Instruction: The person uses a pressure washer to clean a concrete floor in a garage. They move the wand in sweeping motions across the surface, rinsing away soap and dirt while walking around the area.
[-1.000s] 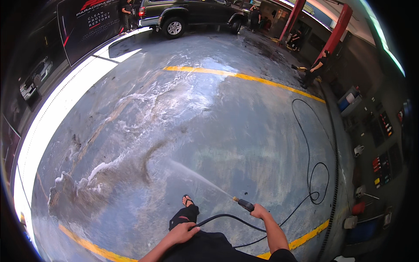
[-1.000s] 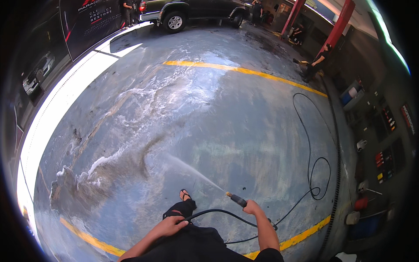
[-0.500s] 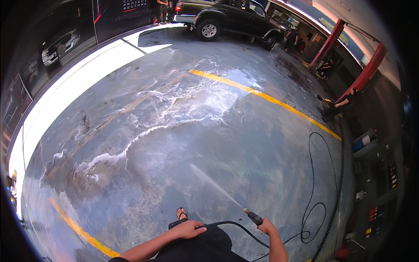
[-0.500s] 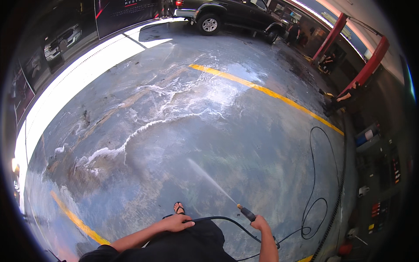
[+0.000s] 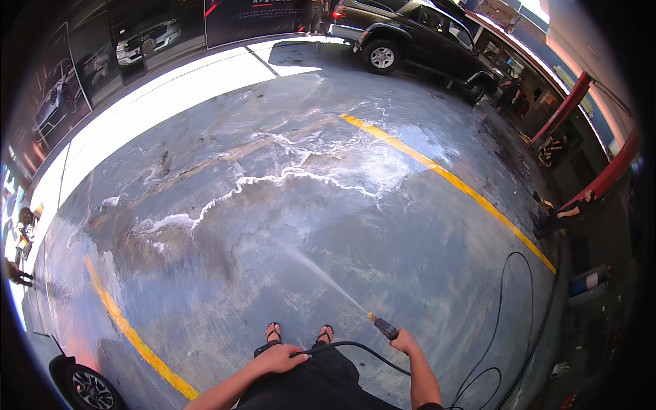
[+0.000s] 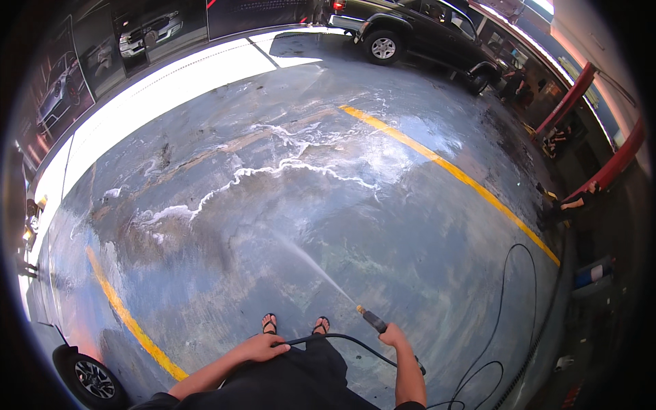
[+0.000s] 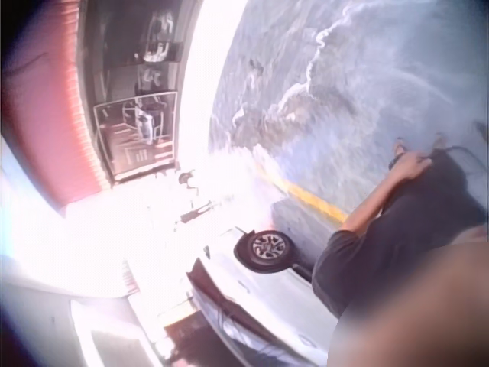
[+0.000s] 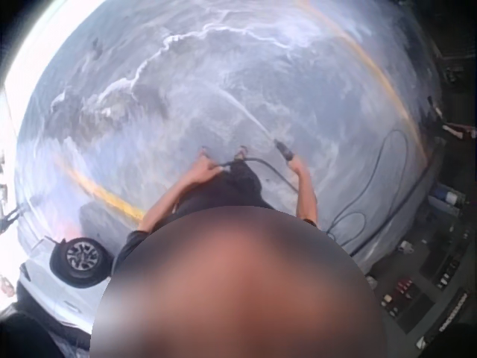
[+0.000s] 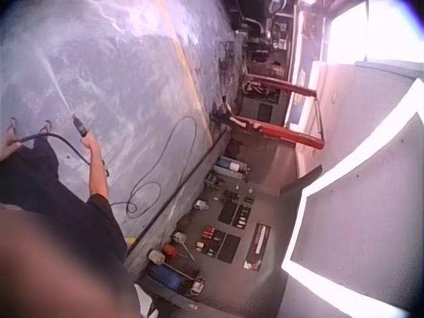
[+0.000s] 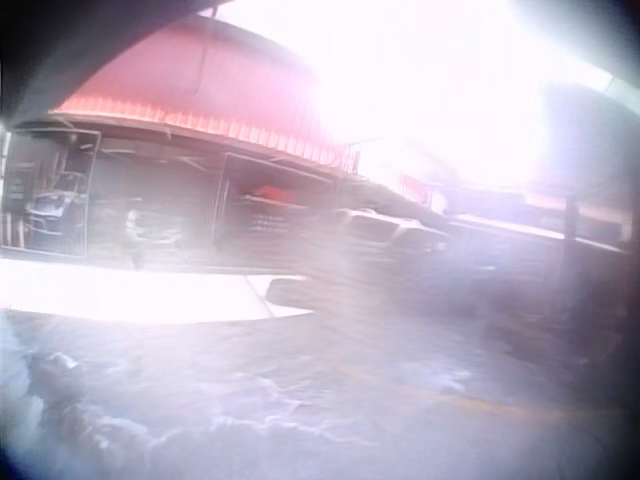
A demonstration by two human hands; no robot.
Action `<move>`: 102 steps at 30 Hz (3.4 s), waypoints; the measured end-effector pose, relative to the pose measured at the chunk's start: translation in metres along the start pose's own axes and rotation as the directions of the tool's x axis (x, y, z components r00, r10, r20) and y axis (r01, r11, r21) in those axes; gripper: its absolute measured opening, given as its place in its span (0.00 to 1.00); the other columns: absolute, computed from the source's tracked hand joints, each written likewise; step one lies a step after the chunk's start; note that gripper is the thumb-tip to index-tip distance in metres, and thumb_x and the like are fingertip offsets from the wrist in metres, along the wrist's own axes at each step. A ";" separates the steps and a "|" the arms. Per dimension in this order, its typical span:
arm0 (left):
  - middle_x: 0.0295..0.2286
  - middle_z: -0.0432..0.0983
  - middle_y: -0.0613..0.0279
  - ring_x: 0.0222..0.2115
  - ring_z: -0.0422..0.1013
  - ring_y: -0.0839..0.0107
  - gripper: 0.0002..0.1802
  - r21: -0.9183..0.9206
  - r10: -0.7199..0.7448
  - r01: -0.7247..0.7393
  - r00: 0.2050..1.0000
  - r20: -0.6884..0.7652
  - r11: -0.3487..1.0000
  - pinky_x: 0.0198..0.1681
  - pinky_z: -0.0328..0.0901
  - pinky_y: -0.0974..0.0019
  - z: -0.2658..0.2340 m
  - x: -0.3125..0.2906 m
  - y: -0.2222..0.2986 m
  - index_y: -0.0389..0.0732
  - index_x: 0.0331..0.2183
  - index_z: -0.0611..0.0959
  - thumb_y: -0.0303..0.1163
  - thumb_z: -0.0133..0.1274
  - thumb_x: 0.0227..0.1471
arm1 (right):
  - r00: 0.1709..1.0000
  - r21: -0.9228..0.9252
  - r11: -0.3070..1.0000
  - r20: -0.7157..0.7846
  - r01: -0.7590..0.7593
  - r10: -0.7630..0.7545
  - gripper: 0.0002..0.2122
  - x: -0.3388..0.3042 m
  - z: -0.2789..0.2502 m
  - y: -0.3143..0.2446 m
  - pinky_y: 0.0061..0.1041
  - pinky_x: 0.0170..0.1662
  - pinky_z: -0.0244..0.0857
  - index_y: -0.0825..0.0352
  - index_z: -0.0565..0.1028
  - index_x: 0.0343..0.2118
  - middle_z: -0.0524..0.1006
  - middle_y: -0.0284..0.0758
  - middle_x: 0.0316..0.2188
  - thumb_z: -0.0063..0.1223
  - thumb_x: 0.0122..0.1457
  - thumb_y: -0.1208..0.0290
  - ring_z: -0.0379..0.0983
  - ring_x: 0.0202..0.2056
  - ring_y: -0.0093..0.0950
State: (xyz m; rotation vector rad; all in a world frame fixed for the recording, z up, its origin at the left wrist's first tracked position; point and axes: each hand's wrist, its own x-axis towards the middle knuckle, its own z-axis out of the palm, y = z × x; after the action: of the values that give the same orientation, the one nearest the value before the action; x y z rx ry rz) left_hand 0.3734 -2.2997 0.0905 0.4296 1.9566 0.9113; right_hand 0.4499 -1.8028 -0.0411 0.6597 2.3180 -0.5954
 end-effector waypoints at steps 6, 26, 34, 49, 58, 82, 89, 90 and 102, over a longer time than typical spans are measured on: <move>0.35 0.83 0.39 0.41 0.79 0.42 0.28 -0.076 0.014 -0.032 0.976 -0.218 0.997 0.49 0.71 0.49 0.048 0.014 0.047 0.38 0.46 0.87 0.55 0.51 0.64 | 0.998 -0.025 0.999 -0.050 0.040 -0.041 0.20 0.070 -0.042 -0.006 0.42 0.48 0.73 0.72 0.83 0.43 0.84 0.54 0.38 0.62 0.45 0.69 0.81 0.45 0.51; 0.30 0.83 0.45 0.36 0.80 0.45 0.24 -0.440 -0.421 0.198 0.757 -0.499 0.876 0.44 0.72 0.49 0.087 -0.020 0.055 0.41 0.45 0.88 0.52 0.54 0.63 | 0.881 -0.347 0.810 0.227 0.472 -0.416 0.24 0.150 -0.009 -0.216 0.44 0.48 0.73 0.71 0.80 0.51 0.83 0.56 0.36 0.58 0.48 0.70 0.81 0.42 0.53; 0.31 0.83 0.44 0.36 0.79 0.45 0.24 -0.465 -0.441 0.176 0.704 -0.556 0.868 0.43 0.72 0.48 0.043 -0.058 -0.001 0.41 0.42 0.88 0.52 0.54 0.63 | 0.739 -0.399 0.625 0.291 0.671 -0.607 0.35 0.099 0.064 -0.366 0.46 0.50 0.72 0.49 0.73 0.64 0.82 0.56 0.42 0.53 0.48 0.75 0.79 0.47 0.55; 0.28 0.82 0.45 0.32 0.79 0.44 0.25 -0.602 -0.582 0.139 0.494 -0.646 0.787 0.37 0.71 0.49 -0.013 -0.174 -0.109 0.42 0.40 0.90 0.54 0.53 0.62 | 0.495 -0.396 0.330 0.453 0.857 -0.742 0.34 0.026 0.187 -0.588 0.47 0.50 0.74 0.57 0.71 0.66 0.82 0.53 0.43 0.56 0.50 0.75 0.80 0.46 0.51; 0.34 0.84 0.46 0.37 0.79 0.44 0.27 -0.619 -0.607 0.173 0.512 -0.608 0.766 0.43 0.72 0.49 -0.032 -0.187 -0.120 0.42 0.45 0.89 0.55 0.53 0.61 | 0.512 -0.362 0.380 0.413 0.851 -0.754 0.35 0.034 0.166 -0.590 0.46 0.49 0.73 0.58 0.73 0.64 0.82 0.55 0.41 0.54 0.47 0.78 0.80 0.46 0.53; 0.37 0.85 0.45 0.41 0.81 0.49 0.28 -0.086 -0.038 0.046 0.994 0.100 0.995 0.48 0.71 0.57 -0.005 0.105 0.105 0.39 0.47 0.87 0.55 0.53 0.64 | 0.929 0.021 0.947 0.200 -0.321 0.311 0.12 -0.036 -0.069 0.152 0.41 0.32 0.71 0.72 0.82 0.30 0.81 0.44 0.21 0.62 0.45 0.69 0.80 0.26 0.39; 0.36 0.84 0.42 0.42 0.80 0.44 0.27 0.052 0.089 -0.105 0.962 0.259 0.993 0.48 0.71 0.53 0.033 0.182 0.178 0.39 0.47 0.87 0.55 0.53 0.64 | 0.790 0.437 0.677 0.148 -0.592 0.595 0.07 -0.113 -0.077 0.276 0.38 0.22 0.65 0.75 0.75 0.21 0.75 0.41 0.15 0.59 0.51 0.77 0.71 0.13 0.34; 0.35 0.84 0.42 0.41 0.80 0.44 0.27 0.060 0.105 -0.126 0.956 0.273 0.990 0.47 0.71 0.51 0.035 0.190 0.180 0.38 0.46 0.87 0.53 0.52 0.65 | 0.765 0.541 0.601 0.132 -0.589 0.630 0.07 -0.115 -0.077 0.284 0.38 0.20 0.64 0.75 0.74 0.21 0.74 0.40 0.15 0.59 0.51 0.79 0.71 0.13 0.34; 0.32 0.84 0.45 0.37 0.80 0.47 0.23 0.021 0.131 -0.135 0.984 0.122 0.991 0.45 0.72 0.51 0.017 0.260 0.204 0.40 0.44 0.88 0.50 0.52 0.65 | 0.951 0.331 0.892 0.104 -0.309 0.292 0.07 0.037 -0.127 0.246 0.37 0.27 0.68 0.75 0.77 0.29 0.77 0.42 0.20 0.59 0.47 0.79 0.77 0.21 0.37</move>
State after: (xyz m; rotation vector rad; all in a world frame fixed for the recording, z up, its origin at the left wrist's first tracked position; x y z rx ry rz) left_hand 0.2381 -1.9971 0.0834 0.6247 1.8500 0.9202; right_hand 0.5130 -1.5304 -0.0374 1.1294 2.0213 -0.8659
